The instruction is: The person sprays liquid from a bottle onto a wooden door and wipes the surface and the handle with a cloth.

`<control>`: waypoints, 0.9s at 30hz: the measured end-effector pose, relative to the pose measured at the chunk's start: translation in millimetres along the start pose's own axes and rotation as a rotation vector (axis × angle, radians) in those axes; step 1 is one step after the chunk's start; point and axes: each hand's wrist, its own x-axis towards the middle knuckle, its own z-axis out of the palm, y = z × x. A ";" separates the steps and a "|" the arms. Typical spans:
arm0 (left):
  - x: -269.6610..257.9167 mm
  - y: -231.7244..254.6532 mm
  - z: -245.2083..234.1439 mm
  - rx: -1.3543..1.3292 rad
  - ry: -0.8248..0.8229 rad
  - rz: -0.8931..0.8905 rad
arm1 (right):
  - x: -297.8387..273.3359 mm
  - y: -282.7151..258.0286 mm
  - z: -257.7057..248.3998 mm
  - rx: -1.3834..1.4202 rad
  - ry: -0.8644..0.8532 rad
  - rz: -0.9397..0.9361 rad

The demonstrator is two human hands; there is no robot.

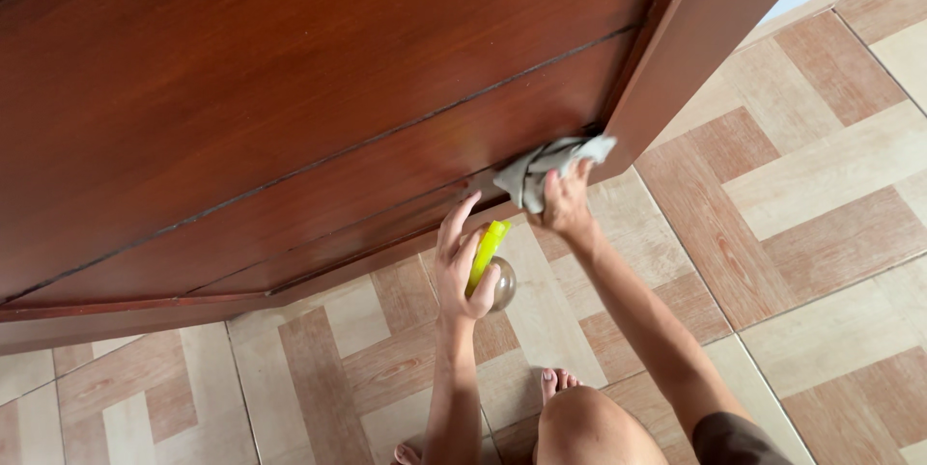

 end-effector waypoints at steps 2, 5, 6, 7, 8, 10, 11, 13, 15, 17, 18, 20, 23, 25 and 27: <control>-0.3 -3.4 -0.2 0.008 0.019 -0.003 | 28.2 14.0 -8.6 -0.060 0.195 -0.007; 0.5 -4.8 -3.4 0.006 0.036 -0.003 | 39.3 3.9 -2.8 -0.096 0.286 0.030; 1.2 -4.6 -4.9 0.010 0.038 -0.002 | 31.0 0.7 3.9 -0.092 0.288 0.029; 1.7 -3.9 -6.3 0.007 0.042 0.004 | 15.6 -5.7 12.9 -0.076 0.218 0.058; 2.1 -3.0 -7.8 0.005 0.045 0.010 | -3.7 -10.6 22.2 -0.060 0.148 0.087; 0.9 -0.1 -12.9 -0.016 0.034 -0.025 | -45.7 -23.0 29.9 -0.075 -0.031 0.137; -0.5 1.6 -15.6 -0.039 0.025 -0.065 | -57.5 -25.4 31.1 -0.088 -0.215 0.182; -0.4 0.7 -21.0 -0.022 0.033 -0.040 | -65.1 -22.8 33.8 -0.116 -0.266 0.185; -2.1 -0.3 -23.5 -0.009 0.041 -0.013 | -58.4 -17.9 31.7 -0.148 -0.317 0.188; -3.3 -3.0 -24.2 0.038 0.045 -0.004 | -28.4 -5.8 29.0 -0.060 0.007 0.076; -3.9 -4.7 -23.8 0.039 0.047 -0.003 | -7.1 -2.2 24.2 -0.063 0.108 0.060; -6.2 -7.6 -21.4 -0.068 0.027 -0.144 | 37.6 -9.3 2.5 -0.063 0.207 0.043; -7.3 -9.7 -19.9 -0.031 0.046 -0.083 | 67.6 -21.2 -13.2 -0.055 0.282 0.145; -5.6 -11.0 -20.7 -0.003 0.046 -0.049 | 49.9 -29.8 -5.2 -0.010 0.244 0.085; -5.8 -9.6 -21.5 0.025 0.045 -0.015 | 15.8 -37.4 11.4 0.010 0.152 0.043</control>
